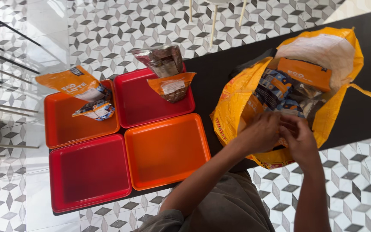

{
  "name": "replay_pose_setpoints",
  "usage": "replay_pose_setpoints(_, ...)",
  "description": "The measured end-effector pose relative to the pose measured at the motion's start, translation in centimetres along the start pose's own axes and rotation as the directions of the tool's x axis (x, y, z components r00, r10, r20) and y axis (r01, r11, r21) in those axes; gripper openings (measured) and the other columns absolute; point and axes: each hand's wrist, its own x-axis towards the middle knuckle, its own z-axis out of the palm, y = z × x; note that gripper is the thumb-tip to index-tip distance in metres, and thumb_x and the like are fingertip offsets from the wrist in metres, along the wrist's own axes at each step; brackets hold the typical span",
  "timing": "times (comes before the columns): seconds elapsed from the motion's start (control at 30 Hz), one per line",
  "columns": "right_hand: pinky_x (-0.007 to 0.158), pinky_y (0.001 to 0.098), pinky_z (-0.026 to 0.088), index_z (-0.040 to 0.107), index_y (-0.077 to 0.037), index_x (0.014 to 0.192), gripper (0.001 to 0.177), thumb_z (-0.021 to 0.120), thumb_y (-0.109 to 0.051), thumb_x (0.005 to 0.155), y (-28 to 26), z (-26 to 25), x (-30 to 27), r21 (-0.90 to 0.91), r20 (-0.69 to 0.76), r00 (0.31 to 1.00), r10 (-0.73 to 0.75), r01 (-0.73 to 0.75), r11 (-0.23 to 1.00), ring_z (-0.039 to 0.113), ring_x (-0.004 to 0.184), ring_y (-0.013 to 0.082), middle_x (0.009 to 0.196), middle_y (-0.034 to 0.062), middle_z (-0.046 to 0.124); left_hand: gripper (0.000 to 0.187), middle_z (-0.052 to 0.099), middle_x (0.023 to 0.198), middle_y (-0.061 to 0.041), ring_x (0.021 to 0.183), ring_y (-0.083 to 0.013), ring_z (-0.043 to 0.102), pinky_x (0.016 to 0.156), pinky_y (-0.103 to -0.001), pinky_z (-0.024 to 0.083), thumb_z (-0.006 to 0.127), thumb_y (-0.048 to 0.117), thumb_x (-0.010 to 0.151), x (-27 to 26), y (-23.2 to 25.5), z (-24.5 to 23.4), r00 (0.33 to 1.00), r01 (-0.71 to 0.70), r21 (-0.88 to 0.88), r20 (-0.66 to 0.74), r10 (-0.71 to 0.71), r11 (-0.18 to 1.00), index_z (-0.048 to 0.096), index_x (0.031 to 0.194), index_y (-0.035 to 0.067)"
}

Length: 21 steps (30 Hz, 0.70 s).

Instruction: The person places four trays on a table and sorts various food and beverage packages from a yellow bag into the trays by hand.

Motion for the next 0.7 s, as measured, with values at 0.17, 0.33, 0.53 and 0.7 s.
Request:
replay_pose_setpoints(0.17, 0.102, 0.0435, 0.051, 0.056, -0.005, 0.138, 0.049, 0.07, -0.019, 0.093, 0.8, 0.0, 0.7, -0.49, -0.045, 0.999, -0.028, 0.002, 0.872, 0.059, 0.129, 0.0331, 0.14, 0.0174, 0.06, 0.052, 0.062, 0.123, -0.026, 0.117, -0.0422, 0.057, 0.104, -0.051, 0.047, 0.07, 0.022, 0.087, 0.5, -3.2, 1.0, 0.999, -0.015, 0.241, 0.031, 0.008, 0.97, 0.056, 0.128, -0.007)
replay_pose_setpoints(0.33, 0.107, 0.0467, 0.047, 0.054, -0.006, 0.141, 0.061, 0.076, -0.024, 0.087, 3.0, -0.1, 1.3, -0.61, 0.009, 0.994, -0.112, 0.095, 0.787, 0.056, 0.131, 0.0389, 0.141, 0.0197, 0.058, 0.051, 0.061, 0.13, -0.023, 0.131, -0.0375, 0.054, 0.11, -0.048, 0.043, 0.076, 0.027, 0.077, -0.7, -4.9, 1.5, 0.99, -0.105, 0.514, -0.027, 0.138, 0.852, 0.058, 0.115, -0.003)
replay_pose_setpoints(0.53, 0.104, 0.0468, 0.049, 0.045, -0.017, 0.151, 0.078, 0.078, -0.038, 0.083, 2.4, 1.2, 1.6, -0.766, 0.112, 0.968, 0.223, -0.058, 0.64, 0.06, 0.125, 0.0367, 0.135, 0.0195, 0.063, 0.093, 0.052, 0.132, -0.026, 0.127, -0.0413, 0.049, 0.105, -0.048, 0.04, 0.086, 0.02, 0.066, 0.6, -3.6, -1.0, 0.9, 0.258, 0.501, 0.187, -0.394, 0.826, 0.042, 0.145, 0.0)
replay_pose_setpoints(0.7, 0.102, 0.0473, 0.05, 0.034, -0.023, 0.159, 0.097, 0.082, -0.043, 0.077, 0.7, 2.6, 1.2, -0.816, 0.189, 0.932, 0.309, -0.026, 0.577, 0.064, 0.12, 0.0361, 0.124, 0.0188, 0.069, 0.096, 0.055, 0.127, -0.026, 0.123, -0.0393, 0.053, 0.105, -0.049, 0.044, 0.086, 0.015, 0.061, -0.5, -2.9, -1.5, 0.953, 0.084, 0.736, 0.138, -0.27, 0.672, 0.042, 0.145, 0.0)
